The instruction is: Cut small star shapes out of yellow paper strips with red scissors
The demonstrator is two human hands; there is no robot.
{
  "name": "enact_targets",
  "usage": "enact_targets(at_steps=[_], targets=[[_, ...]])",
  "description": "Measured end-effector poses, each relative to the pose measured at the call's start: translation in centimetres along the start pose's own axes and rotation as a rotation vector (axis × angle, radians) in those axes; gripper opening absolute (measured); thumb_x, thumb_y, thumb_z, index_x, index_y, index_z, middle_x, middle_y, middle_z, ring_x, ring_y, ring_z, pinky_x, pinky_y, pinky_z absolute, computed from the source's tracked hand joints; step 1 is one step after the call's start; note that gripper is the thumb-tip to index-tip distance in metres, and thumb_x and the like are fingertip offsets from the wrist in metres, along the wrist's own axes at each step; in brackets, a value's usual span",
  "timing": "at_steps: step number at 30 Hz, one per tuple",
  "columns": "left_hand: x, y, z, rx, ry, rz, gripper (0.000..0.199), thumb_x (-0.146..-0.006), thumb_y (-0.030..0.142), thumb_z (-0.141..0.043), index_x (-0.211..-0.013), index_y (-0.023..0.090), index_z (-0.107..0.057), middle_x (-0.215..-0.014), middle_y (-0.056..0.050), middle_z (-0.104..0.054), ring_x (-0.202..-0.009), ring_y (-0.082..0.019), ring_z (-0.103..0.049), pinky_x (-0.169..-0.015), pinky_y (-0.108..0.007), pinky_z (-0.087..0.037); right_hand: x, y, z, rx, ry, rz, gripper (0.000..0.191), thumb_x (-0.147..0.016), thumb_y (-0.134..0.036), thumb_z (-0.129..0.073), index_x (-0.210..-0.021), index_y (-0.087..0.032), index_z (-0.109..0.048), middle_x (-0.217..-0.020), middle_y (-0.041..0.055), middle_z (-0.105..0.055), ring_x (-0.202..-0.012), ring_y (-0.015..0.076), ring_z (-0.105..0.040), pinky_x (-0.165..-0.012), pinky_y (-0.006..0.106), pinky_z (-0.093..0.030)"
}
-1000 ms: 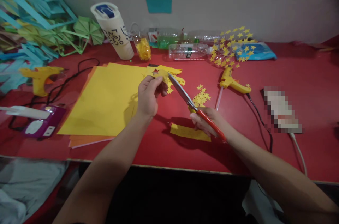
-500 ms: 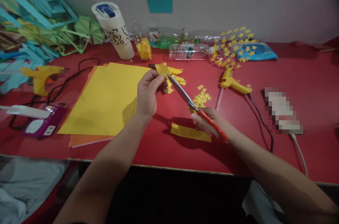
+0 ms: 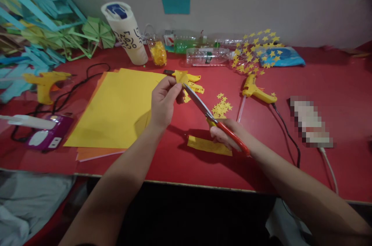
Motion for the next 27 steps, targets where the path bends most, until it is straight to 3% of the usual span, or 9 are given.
enact_targets(at_steps=[6, 21, 27], targets=[[0.08, 0.21, 0.04, -0.008, -0.005, -0.051, 0.022, -0.083, 0.031, -0.060, -0.065, 0.021, -0.052, -0.055, 0.004, -0.056, -0.047, -0.006, -0.051, -0.048, -0.020, -0.044, -0.07, -0.19, 0.05, -0.002, -0.001, 0.028, 0.045, -0.079, -0.060, -0.063, -0.065, -0.021, -0.044, -0.045, -0.0098, -0.040, -0.035, 0.0053, -0.038, -0.051, 0.028, -0.046], [-0.22, -0.22, -0.04, 0.042, -0.028, -0.067, 0.021, -0.081, 0.025, -0.062, -0.064, 0.019, -0.052, -0.051, 0.006, -0.056, -0.044, -0.004, -0.051, -0.044, -0.016, -0.042, -0.15, 0.51, 0.03, -0.034, 0.017, -0.095, 0.048, -0.073, -0.064, -0.065, -0.064, -0.019, -0.050, -0.048, -0.0046, -0.050, -0.033, 0.0054, -0.040, -0.032, 0.019, -0.033], [-0.29, -0.10, 0.01, 0.028, -0.019, -0.062, 0.019, -0.079, 0.023, -0.060, -0.063, 0.019, -0.051, -0.050, 0.006, -0.056, -0.042, -0.003, -0.050, -0.042, -0.015, -0.042, -0.15, 0.40, 0.10, -0.031, 0.004, -0.088, 0.045, -0.075, -0.059, -0.066, -0.063, -0.019, -0.050, -0.051, -0.0034, -0.052, -0.036, 0.0051, -0.043, -0.031, 0.016, -0.033]])
Point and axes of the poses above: each hand's wrist, its own x-axis away from the middle knuckle, its own z-axis out of the back of the hand, y = z × x, the point moved 7 cm from there along -x, towards the middle knuckle
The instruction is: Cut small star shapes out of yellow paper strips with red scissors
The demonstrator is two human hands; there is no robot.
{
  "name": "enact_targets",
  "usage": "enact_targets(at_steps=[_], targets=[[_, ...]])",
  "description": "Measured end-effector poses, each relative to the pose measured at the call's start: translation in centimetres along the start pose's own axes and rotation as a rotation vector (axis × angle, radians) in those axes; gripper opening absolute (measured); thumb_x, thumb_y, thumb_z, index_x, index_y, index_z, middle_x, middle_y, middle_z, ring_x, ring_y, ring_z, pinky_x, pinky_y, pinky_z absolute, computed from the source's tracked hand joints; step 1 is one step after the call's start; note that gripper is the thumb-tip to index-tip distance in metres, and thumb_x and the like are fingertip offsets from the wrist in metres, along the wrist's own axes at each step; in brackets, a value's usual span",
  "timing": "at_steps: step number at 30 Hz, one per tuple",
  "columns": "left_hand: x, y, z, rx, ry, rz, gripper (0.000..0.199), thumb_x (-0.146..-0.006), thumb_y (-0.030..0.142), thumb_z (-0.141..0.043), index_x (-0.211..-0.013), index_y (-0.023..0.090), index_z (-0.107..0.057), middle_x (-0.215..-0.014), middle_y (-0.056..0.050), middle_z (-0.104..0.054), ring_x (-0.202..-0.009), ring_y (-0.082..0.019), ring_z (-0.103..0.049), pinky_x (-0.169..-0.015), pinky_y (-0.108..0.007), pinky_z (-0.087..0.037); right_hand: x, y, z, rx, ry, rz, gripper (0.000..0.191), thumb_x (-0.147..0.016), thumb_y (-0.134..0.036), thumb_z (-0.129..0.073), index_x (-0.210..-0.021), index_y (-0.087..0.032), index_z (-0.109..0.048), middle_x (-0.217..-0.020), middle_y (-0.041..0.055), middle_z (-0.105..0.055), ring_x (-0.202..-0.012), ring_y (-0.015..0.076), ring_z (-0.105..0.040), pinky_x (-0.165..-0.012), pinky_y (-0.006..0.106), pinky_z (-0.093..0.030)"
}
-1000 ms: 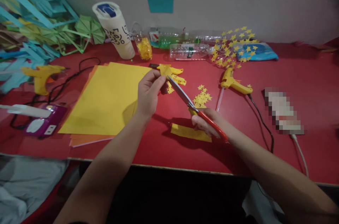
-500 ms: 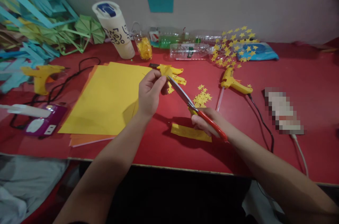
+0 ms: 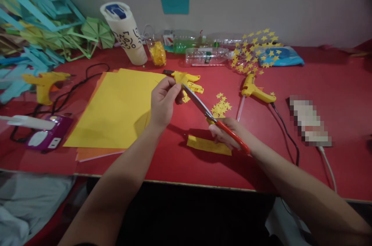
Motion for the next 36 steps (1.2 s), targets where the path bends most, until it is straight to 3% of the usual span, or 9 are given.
enact_targets(at_steps=[7, 12, 18, 29, 36], targets=[[0.0, 0.0, 0.0, -0.023, 0.003, 0.016, 0.021, -0.078, 0.025, -0.061, -0.062, 0.019, -0.049, -0.050, 0.006, -0.056, -0.042, -0.004, -0.049, -0.042, -0.015, -0.042, -0.9, 0.8, -0.1, -0.014, 0.013, 0.006, 0.053, -0.065, -0.069, -0.067, -0.058, -0.020, -0.047, -0.043, -0.0051, -0.045, -0.033, 0.0076, -0.046, -0.025, 0.017, -0.029], [0.0, 0.0, 0.0, -0.014, 0.004, 0.018, 0.022, -0.078, 0.025, -0.061, -0.062, 0.019, -0.049, -0.050, 0.006, -0.055, -0.043, -0.004, -0.049, -0.042, -0.015, -0.042, -1.1, 1.3, -0.1, 0.022, 0.006, 0.015, 0.052, -0.069, -0.067, -0.066, -0.060, -0.020, -0.046, -0.047, -0.0041, -0.048, -0.033, 0.0063, -0.044, -0.026, 0.017, -0.028], [0.0, 0.0, 0.0, 0.005, 0.000, 0.017, 0.020, -0.078, 0.022, -0.060, -0.061, 0.018, -0.050, -0.050, 0.005, -0.056, -0.042, -0.004, -0.050, -0.041, -0.015, -0.042, -1.1, 0.9, -0.1, 0.016, -0.001, 0.066, 0.053, -0.071, -0.067, -0.065, -0.058, -0.021, -0.043, -0.043, -0.0063, -0.041, -0.037, 0.0078, -0.047, -0.035, 0.020, -0.037], [-0.4, 0.0, 0.8, 0.023, 0.025, 0.034, 0.017, -0.073, 0.019, -0.060, -0.059, 0.019, -0.051, -0.050, 0.005, -0.053, -0.041, -0.004, -0.048, -0.040, -0.016, -0.042, -0.9, 0.7, -0.1, -0.005, -0.005, 0.029, 0.053, -0.067, -0.068, -0.067, -0.059, -0.021, -0.044, -0.042, -0.0086, -0.039, -0.031, 0.0058, -0.040, -0.031, 0.020, -0.032], [-0.2, 0.3, 0.4, -0.014, 0.001, 0.010, 0.020, -0.076, 0.029, -0.065, -0.063, 0.019, -0.054, -0.051, 0.005, -0.053, -0.042, -0.004, -0.048, -0.040, -0.016, -0.042, -1.2, 1.2, -0.2, -0.038, -0.034, 0.067, 0.050, -0.071, -0.066, -0.064, -0.059, -0.021, -0.048, -0.038, -0.0094, -0.038, -0.032, 0.0054, -0.037, -0.036, 0.021, -0.037]])
Point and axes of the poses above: each hand's wrist, its own x-axis away from the middle knuckle, its own z-axis out of the back of the hand, y = z × x, the point moved 7 cm from there along -x, towards the middle knuckle
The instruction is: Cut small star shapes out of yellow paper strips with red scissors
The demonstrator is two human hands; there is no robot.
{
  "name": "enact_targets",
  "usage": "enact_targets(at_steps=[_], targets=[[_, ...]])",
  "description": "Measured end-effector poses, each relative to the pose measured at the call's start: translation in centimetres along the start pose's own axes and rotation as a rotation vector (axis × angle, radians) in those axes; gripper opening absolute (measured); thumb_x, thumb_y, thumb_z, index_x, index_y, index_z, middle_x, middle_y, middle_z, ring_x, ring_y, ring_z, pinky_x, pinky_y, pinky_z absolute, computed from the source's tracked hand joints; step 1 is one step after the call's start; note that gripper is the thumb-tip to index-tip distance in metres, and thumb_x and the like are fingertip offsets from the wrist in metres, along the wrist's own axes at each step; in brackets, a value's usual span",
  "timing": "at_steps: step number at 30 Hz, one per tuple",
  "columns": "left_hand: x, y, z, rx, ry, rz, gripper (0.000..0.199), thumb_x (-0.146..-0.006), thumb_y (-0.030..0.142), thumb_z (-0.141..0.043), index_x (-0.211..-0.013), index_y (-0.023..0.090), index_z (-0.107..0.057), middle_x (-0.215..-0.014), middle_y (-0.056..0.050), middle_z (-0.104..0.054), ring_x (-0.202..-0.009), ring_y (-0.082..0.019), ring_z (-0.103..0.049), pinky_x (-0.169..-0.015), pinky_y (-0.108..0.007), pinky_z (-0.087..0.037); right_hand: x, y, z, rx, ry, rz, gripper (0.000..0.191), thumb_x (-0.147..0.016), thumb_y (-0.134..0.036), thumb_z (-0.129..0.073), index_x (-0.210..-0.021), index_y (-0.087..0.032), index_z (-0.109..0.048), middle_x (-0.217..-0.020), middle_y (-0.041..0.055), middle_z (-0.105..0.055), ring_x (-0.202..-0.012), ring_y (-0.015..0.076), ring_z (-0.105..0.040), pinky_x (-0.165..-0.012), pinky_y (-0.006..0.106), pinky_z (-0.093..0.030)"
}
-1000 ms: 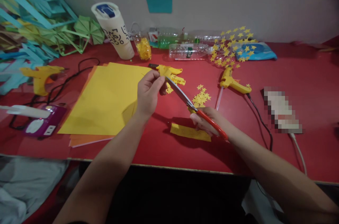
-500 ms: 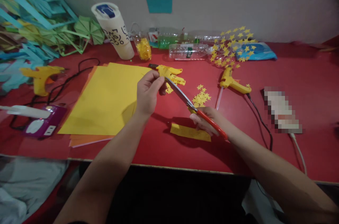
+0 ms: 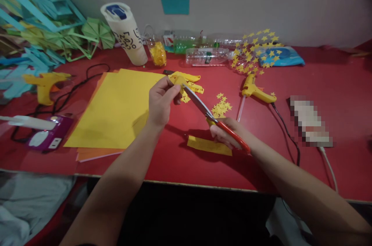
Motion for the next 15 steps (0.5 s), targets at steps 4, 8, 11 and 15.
enact_targets(at_steps=[4, 8, 11, 15], targets=[[0.1, 0.1, -0.2, 0.023, -0.016, -0.021, 0.017, -0.076, 0.029, -0.066, -0.065, 0.019, -0.057, -0.053, 0.005, -0.054, -0.043, -0.004, -0.049, -0.040, -0.016, -0.043, 0.6, -0.5, 0.0, 0.016, -0.013, -0.007, 0.045, -0.077, -0.061, -0.062, -0.065, -0.019, -0.051, -0.049, -0.0056, -0.050, -0.034, 0.0048, -0.040, -0.036, 0.022, -0.035], [0.3, 0.0, -0.5, 0.046, -0.027, -0.026, 0.014, -0.075, 0.028, -0.067, -0.067, 0.019, -0.060, -0.053, 0.005, -0.055, -0.044, -0.004, -0.050, -0.040, -0.015, -0.043, 1.0, -1.0, -0.2, 0.005, -0.028, 0.043, 0.047, -0.079, -0.065, -0.060, -0.069, -0.020, -0.051, -0.047, -0.0070, -0.047, -0.034, 0.0053, -0.039, -0.036, 0.022, -0.033], [0.5, -0.2, -0.9, 0.052, -0.039, -0.019, 0.015, -0.075, 0.031, -0.068, -0.069, 0.020, -0.060, -0.053, 0.005, -0.055, -0.043, -0.004, -0.049, -0.040, -0.016, -0.043, 1.0, -1.2, -0.3, -0.002, -0.022, 0.078, 0.050, -0.079, -0.069, -0.058, -0.069, -0.020, -0.050, -0.042, -0.0088, -0.041, -0.035, 0.0063, -0.039, -0.040, 0.023, -0.038], [0.7, -0.4, -1.2, 0.077, -0.038, 0.005, 0.016, -0.073, 0.033, -0.070, -0.071, 0.020, -0.061, -0.054, 0.006, -0.055, -0.043, -0.004, -0.048, -0.040, -0.016, -0.042, 1.0, -1.3, -0.4, -0.002, -0.007, 0.106, 0.050, -0.080, -0.069, -0.057, -0.067, -0.021, -0.049, -0.040, -0.0094, -0.041, -0.035, 0.0067, -0.038, -0.052, 0.028, -0.050]])
Point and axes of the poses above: each hand's wrist, its own x-axis away from the middle knuckle, its own z-axis out of the back of the hand, y = z × x, the point moved 7 cm from there along -x, towards the middle knuckle
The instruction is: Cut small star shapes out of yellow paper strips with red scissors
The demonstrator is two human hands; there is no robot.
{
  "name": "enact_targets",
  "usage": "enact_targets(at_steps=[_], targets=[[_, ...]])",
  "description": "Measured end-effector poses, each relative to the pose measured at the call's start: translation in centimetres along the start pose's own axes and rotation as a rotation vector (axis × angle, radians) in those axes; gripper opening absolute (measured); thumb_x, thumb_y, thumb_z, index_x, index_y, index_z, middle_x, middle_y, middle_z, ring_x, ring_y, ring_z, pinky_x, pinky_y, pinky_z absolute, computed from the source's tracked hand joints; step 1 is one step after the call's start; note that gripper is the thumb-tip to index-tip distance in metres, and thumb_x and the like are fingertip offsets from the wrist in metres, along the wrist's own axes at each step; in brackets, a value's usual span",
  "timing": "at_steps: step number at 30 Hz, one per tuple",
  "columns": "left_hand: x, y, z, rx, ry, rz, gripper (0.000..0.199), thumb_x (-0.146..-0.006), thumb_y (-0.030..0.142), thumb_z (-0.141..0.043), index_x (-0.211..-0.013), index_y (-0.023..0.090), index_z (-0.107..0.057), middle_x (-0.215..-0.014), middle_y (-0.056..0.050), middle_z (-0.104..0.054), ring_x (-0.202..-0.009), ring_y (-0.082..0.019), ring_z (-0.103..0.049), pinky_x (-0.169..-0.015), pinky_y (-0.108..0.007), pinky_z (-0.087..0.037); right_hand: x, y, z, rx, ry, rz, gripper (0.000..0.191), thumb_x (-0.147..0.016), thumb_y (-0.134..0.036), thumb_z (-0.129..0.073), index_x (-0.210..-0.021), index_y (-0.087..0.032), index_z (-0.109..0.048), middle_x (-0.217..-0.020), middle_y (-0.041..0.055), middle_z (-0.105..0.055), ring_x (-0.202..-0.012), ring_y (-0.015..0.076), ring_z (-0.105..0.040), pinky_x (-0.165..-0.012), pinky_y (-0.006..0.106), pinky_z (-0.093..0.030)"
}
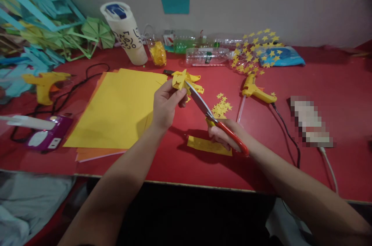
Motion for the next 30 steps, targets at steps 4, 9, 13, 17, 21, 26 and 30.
enact_targets(at_steps=[4, 9, 13, 17, 21, 26, 30], targets=[[0.1, -0.2, -0.1, 0.020, -0.009, 0.029, 0.017, -0.073, 0.034, -0.071, -0.072, 0.019, -0.061, -0.053, 0.006, -0.055, -0.043, -0.004, -0.049, -0.040, -0.016, -0.042, 0.0, 0.1, -0.1, -0.008, 0.015, -0.009, 0.046, -0.080, -0.065, -0.059, -0.069, -0.021, -0.051, -0.040, -0.0101, -0.041, -0.034, 0.0062, -0.038, -0.056, 0.029, -0.052], [0.0, -0.2, -0.2, 0.035, -0.004, 0.042, 0.016, -0.072, 0.031, -0.072, -0.071, 0.019, -0.061, -0.053, 0.006, -0.055, -0.043, -0.004, -0.049, -0.039, -0.015, -0.042, -0.2, 0.5, -0.2, -0.006, 0.016, -0.057, 0.051, -0.078, -0.070, -0.057, -0.064, -0.021, -0.050, -0.039, -0.0090, -0.040, -0.032, 0.0062, -0.039, -0.045, 0.025, -0.046], [0.0, -0.2, -0.2, 0.045, 0.001, 0.053, 0.014, -0.071, 0.029, -0.071, -0.069, 0.019, -0.060, -0.050, 0.006, -0.054, -0.042, -0.004, -0.048, -0.039, -0.015, -0.042, -0.2, 0.6, -0.1, -0.006, 0.048, -0.129, 0.052, -0.073, -0.070, -0.059, -0.061, -0.021, -0.048, -0.039, -0.0079, -0.042, -0.032, 0.0062, -0.040, -0.038, 0.023, -0.040], [0.0, -0.3, -0.1, 0.031, 0.003, 0.062, 0.015, -0.071, 0.029, -0.070, -0.069, 0.019, -0.059, -0.051, 0.006, -0.054, -0.043, -0.004, -0.049, -0.039, -0.015, -0.042, -0.2, 0.3, -0.1, -0.007, 0.056, -0.139, 0.052, -0.070, -0.070, -0.060, -0.058, -0.021, -0.047, -0.038, -0.0078, -0.043, -0.029, 0.0052, -0.038, -0.033, 0.021, -0.034], [0.1, -0.4, 0.0, 0.028, 0.008, 0.070, 0.016, -0.071, 0.030, -0.070, -0.069, 0.019, -0.059, -0.051, 0.006, -0.053, -0.043, -0.004, -0.049, -0.039, -0.015, -0.042, -0.1, 0.5, 0.0, 0.017, 0.067, -0.151, 0.048, -0.072, -0.066, -0.061, -0.060, -0.021, -0.047, -0.044, -0.0053, -0.048, -0.029, 0.0056, -0.040, -0.029, 0.020, -0.031], [0.0, -0.3, -0.1, 0.051, 0.010, 0.074, 0.016, -0.069, 0.029, -0.071, -0.068, 0.018, -0.059, -0.050, 0.006, -0.054, -0.042, -0.003, -0.048, -0.038, -0.014, -0.042, -0.1, 0.9, 0.1, 0.011, 0.060, -0.118, 0.044, -0.076, -0.062, -0.060, -0.065, -0.020, -0.050, -0.048, -0.0048, -0.050, -0.030, 0.0057, -0.041, -0.030, 0.019, -0.031], [-0.1, -0.1, -0.1, 0.045, 0.011, 0.072, 0.017, -0.069, 0.029, -0.071, -0.066, 0.018, -0.058, -0.050, 0.006, -0.053, -0.041, -0.003, -0.047, -0.038, -0.014, -0.042, -0.2, 1.3, 0.2, 0.005, 0.051, -0.130, 0.044, -0.076, -0.062, -0.060, -0.065, -0.020, -0.050, -0.050, -0.0037, -0.053, -0.030, 0.0050, -0.040, -0.029, 0.019, -0.030]])
Point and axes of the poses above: each hand's wrist, its own x-axis away from the middle knuckle, its own z-axis out of the back of the hand, y = z × x, the point moved 7 cm from there along -x, towards the middle knuckle
